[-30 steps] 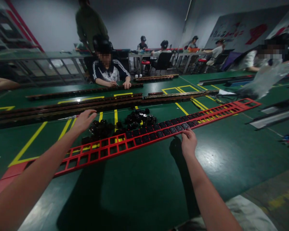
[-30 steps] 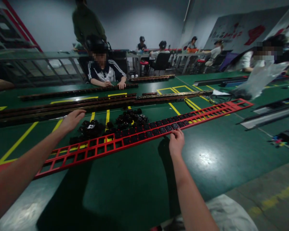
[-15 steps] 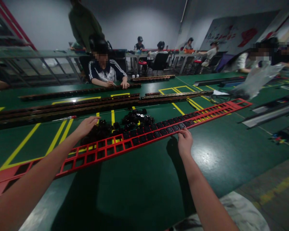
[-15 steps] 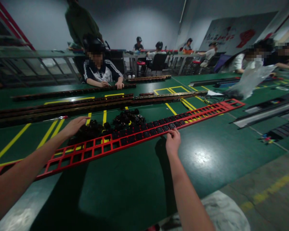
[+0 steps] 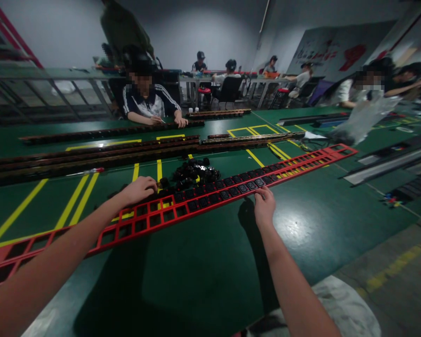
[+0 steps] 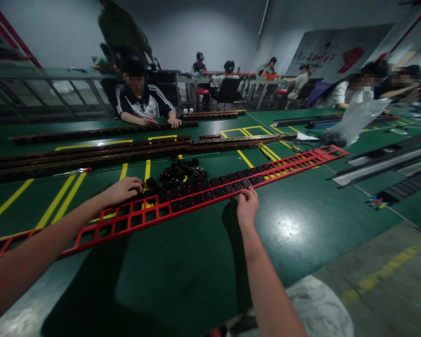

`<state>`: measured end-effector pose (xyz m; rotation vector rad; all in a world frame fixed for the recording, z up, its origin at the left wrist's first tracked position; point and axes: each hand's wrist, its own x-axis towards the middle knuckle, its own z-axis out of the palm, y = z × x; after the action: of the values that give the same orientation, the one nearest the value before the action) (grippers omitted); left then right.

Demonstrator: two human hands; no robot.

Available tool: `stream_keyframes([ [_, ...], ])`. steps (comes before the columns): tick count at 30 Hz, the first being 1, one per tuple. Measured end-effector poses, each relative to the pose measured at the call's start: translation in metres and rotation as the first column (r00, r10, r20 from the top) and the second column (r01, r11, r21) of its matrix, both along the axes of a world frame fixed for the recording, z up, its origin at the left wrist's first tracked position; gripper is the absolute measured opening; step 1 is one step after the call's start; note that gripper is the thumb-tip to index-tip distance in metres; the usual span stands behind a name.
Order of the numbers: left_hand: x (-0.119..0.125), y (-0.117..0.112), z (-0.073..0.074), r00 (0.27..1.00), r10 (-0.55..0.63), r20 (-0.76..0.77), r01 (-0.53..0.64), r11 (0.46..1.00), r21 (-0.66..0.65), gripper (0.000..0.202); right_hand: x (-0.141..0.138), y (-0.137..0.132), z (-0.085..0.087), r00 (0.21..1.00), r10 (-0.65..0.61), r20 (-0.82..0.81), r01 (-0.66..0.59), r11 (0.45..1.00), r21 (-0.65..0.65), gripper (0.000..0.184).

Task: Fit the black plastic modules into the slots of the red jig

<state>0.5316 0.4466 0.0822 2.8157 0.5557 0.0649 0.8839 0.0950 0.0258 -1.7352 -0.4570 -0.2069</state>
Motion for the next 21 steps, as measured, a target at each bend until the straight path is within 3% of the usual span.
stream_keyframes([
  [5, -0.003, -0.011, 0.001, 0.999, -0.029, -0.020, 0.029, 0.999, 0.031, 0.021, -0.001, 0.000, 0.001, 1.000, 0.004, 0.003, -0.004, 1.000, 0.004, 0.020],
  [9, 0.011, -0.024, -0.003, 1.000, -0.025, 0.009, 0.025, 0.999, 0.027, 0.029, -0.002, 0.001, 0.001, 1.000, -0.005, 0.008, 0.005, 1.000, 0.010, 0.021],
  [14, 0.041, -0.029, -0.002, 0.996, -0.023, 0.092, 0.025, 0.999, -0.023, 0.034, -0.001, 0.001, 0.001, 1.000, -0.017, 0.005, 0.016, 1.000, 0.001, 0.021],
  [18, 0.071, -0.017, 0.006, 0.977, 0.051, 0.206, -0.045, 0.998, -0.033, 0.041, 0.000, 0.000, -0.001, 1.000, -0.016, 0.008, 0.016, 1.000, -0.001, 0.020],
  [21, 0.107, -0.003, 0.014, 0.961, 0.104, 0.257, -0.102, 0.995, -0.021, 0.038, 0.001, 0.000, -0.001, 1.000, -0.008, 0.015, 0.008, 1.000, 0.005, 0.019],
])
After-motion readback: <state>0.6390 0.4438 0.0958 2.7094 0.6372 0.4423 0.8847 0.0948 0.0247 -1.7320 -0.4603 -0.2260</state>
